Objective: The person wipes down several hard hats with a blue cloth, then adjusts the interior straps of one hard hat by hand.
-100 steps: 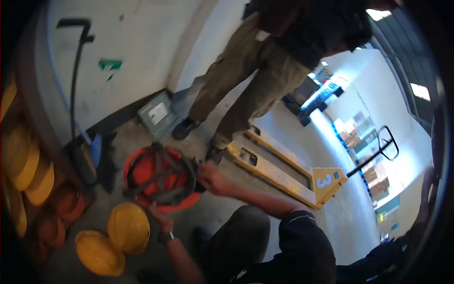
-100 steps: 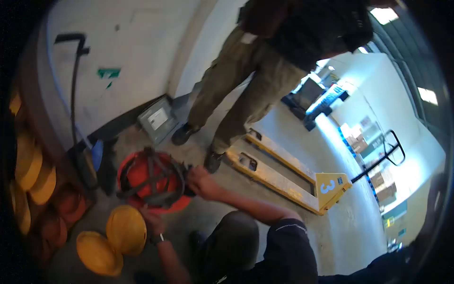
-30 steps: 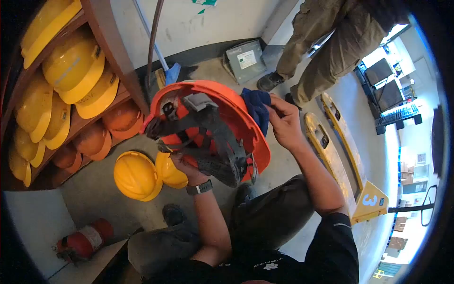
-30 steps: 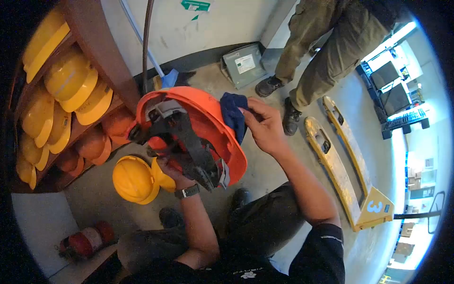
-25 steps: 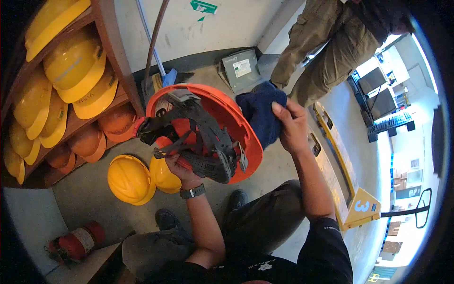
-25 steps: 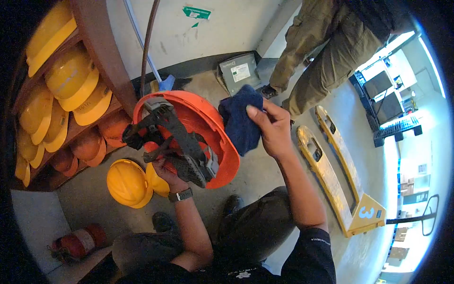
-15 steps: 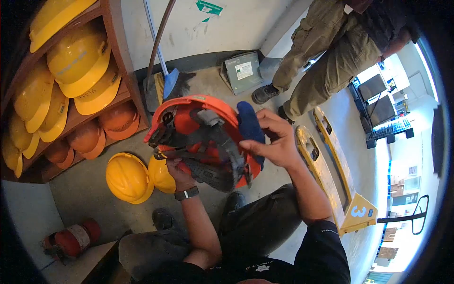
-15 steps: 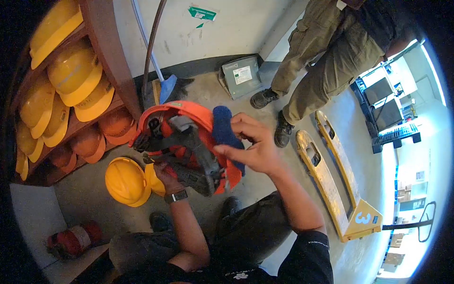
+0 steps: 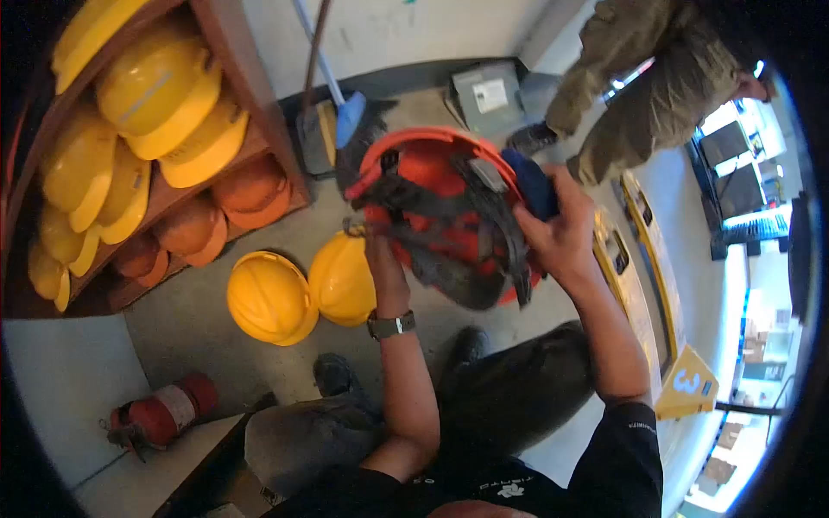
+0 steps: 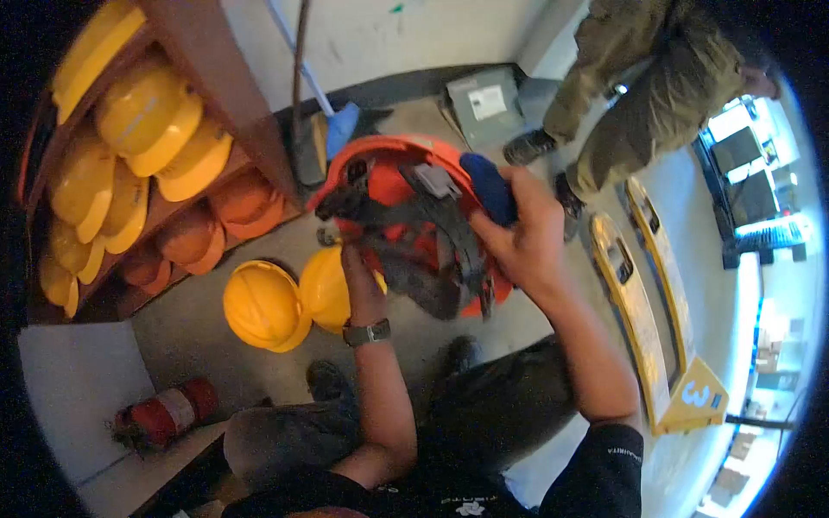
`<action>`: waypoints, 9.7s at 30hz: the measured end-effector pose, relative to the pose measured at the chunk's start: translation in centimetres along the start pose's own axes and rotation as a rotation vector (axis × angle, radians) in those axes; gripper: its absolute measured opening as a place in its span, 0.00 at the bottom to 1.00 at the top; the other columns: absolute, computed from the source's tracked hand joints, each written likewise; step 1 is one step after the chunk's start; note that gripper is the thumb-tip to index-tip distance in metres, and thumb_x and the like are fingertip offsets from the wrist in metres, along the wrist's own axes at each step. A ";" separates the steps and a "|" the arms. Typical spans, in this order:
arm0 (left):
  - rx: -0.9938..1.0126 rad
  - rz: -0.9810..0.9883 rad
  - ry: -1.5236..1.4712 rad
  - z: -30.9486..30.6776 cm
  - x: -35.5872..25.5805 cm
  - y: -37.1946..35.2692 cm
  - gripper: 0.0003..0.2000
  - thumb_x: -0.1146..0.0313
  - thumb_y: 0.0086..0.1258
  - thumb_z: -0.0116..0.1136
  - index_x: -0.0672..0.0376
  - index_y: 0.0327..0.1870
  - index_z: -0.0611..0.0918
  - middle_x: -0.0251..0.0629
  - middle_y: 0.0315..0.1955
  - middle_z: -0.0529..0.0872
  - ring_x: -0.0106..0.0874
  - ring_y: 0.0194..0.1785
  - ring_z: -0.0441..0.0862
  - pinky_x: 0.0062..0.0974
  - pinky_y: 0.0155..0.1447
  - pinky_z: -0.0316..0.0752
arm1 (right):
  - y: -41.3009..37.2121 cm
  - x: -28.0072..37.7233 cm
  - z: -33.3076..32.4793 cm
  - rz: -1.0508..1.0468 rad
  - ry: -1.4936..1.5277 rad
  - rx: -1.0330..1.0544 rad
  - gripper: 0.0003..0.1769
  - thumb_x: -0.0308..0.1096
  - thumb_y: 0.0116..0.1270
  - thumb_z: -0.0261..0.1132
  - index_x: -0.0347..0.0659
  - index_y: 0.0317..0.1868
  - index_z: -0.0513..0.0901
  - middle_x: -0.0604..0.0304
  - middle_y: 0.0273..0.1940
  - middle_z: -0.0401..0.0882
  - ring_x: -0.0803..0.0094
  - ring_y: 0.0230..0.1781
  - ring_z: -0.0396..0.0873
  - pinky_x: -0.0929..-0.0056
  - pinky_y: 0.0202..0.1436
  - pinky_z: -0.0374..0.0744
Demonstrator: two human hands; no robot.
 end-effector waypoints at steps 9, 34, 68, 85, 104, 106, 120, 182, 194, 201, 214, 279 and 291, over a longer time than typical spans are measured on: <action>0.227 -0.029 -0.180 10.0 -4.4 -4.6 0.13 0.56 0.77 0.50 0.56 0.49 0.78 0.35 0.44 0.84 0.28 0.46 0.81 0.32 0.49 0.75 | -0.4 0.7 1.0 -0.325 -0.297 0.009 0.22 0.25 0.51 0.73 0.37 0.47 0.77 0.47 0.42 0.78 0.45 0.41 0.81 0.56 0.41 0.80; 0.401 0.123 -0.246 10.0 -11.2 -4.7 0.28 0.72 0.67 0.66 0.67 0.68 0.74 0.37 0.59 0.81 0.29 0.62 0.77 0.32 0.69 0.69 | -1.3 0.7 1.2 0.303 0.685 -0.102 0.11 0.33 0.70 0.68 0.37 0.47 0.79 0.63 0.42 0.83 0.78 0.38 0.81 0.76 0.44 0.80; 0.608 0.089 0.088 10.4 -2.6 -8.6 0.28 0.76 0.63 0.63 0.66 0.68 0.75 0.40 0.59 0.80 0.31 0.61 0.76 0.31 0.68 0.68 | 0.4 3.6 5.6 -0.514 -0.011 0.432 0.29 0.45 0.74 0.58 0.29 0.64 0.74 0.37 0.64 0.74 0.42 0.67 0.71 0.52 0.72 0.67; 0.930 0.122 0.160 12.0 -8.9 -7.9 0.28 0.67 0.60 0.66 0.68 0.63 0.78 0.41 0.53 0.84 0.30 0.55 0.80 0.29 0.62 0.72 | 1.8 -8.4 6.7 0.346 0.593 0.455 0.32 0.48 0.76 0.54 0.26 0.65 0.74 0.47 0.62 0.79 0.62 0.64 0.75 0.65 0.69 0.70; 0.324 0.441 0.371 9.1 -7.7 -7.2 0.21 0.70 0.72 0.55 0.63 0.65 0.76 0.42 0.59 0.79 0.35 0.63 0.76 0.33 0.63 0.73 | -1.8 5.0 7.3 -0.663 0.069 0.315 0.26 0.42 0.74 0.59 0.33 0.65 0.76 0.41 0.67 0.72 0.46 0.73 0.66 0.43 0.77 0.59; 0.125 -0.079 -0.405 8.2 -5.8 -6.5 0.25 0.64 0.74 0.53 0.64 0.70 0.71 0.43 0.62 0.78 0.35 0.65 0.75 0.35 0.69 0.69 | -2.5 4.9 7.9 -0.682 0.046 0.292 0.28 0.46 0.73 0.60 0.36 0.66 0.76 0.42 0.67 0.72 0.46 0.74 0.65 0.42 0.77 0.58; 0.067 -0.025 -1.057 6.5 -11.1 -4.4 0.20 0.64 0.69 0.58 0.56 0.61 0.77 0.39 0.59 0.81 0.38 0.64 0.77 0.46 0.73 0.68 | -4.1 5.7 6.5 -0.809 0.001 0.332 0.33 0.57 0.65 0.63 0.40 0.60 0.82 0.45 0.60 0.78 0.41 0.68 0.72 0.36 0.72 0.65; 0.063 0.212 -0.869 3.6 -11.3 -4.0 0.24 0.58 0.68 0.49 0.55 0.65 0.74 0.40 0.62 0.80 0.39 0.64 0.79 0.41 0.67 0.74 | -6.0 10.1 10.5 -0.832 -0.137 0.311 0.22 0.26 0.54 0.67 0.36 0.52 0.85 0.49 0.55 0.82 0.49 0.61 0.79 0.53 0.64 0.80; 0.213 0.049 -1.141 0.4 -11.7 -3.3 0.28 0.55 0.69 0.49 0.60 0.67 0.75 0.46 0.67 0.77 0.46 0.69 0.74 0.52 0.75 0.64 | -6.9 9.1 8.4 -0.974 -0.047 0.341 0.19 0.26 0.52 0.68 0.38 0.47 0.86 0.51 0.49 0.83 0.52 0.55 0.82 0.55 0.60 0.82; 0.314 0.118 -1.238 -1.3 -13.3 -3.3 0.29 0.56 0.66 0.53 0.58 0.69 0.74 0.43 0.69 0.75 0.47 0.72 0.71 0.57 0.75 0.63 | -4.0 1.4 8.5 -0.202 0.197 0.371 0.16 0.17 0.65 0.60 0.33 0.53 0.84 0.49 0.46 0.85 0.59 0.41 0.86 0.70 0.46 0.82; 0.036 0.255 -0.992 1.4 -12.9 -3.7 0.32 0.61 0.59 0.56 0.57 0.69 0.72 0.43 0.68 0.75 0.46 0.72 0.70 0.52 0.75 0.65 | -6.5 6.9 9.5 -0.633 0.021 0.453 0.21 0.22 0.52 0.71 0.31 0.49 0.83 0.42 0.50 0.82 0.46 0.51 0.82 0.54 0.55 0.81; 0.574 -0.173 -0.020 3.6 -7.6 -7.0 0.32 0.77 0.38 0.64 0.65 0.54 0.82 0.37 0.47 0.87 0.31 0.54 0.83 0.32 0.59 0.77 | 0.6 -3.1 7.9 0.167 0.620 0.601 0.23 0.44 0.80 0.54 0.32 0.60 0.80 0.53 0.58 0.82 0.70 0.59 0.78 0.71 0.64 0.73; 0.605 -0.166 -0.866 5.0 -9.0 -6.0 0.30 0.72 0.51 0.51 0.67 0.61 0.77 0.47 0.63 0.79 0.43 0.65 0.77 0.44 0.72 0.70 | -0.7 -2.7 8.6 0.302 0.666 0.554 0.28 0.49 0.81 0.52 0.31 0.65 0.74 0.62 0.53 0.80 0.78 0.52 0.74 0.77 0.59 0.72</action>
Point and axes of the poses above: each hand's wrist, its own y-axis towards the middle knuckle, its own z-axis out of the palm, x = y × z, the point moved 7 cm from there along y, towards the middle knuckle
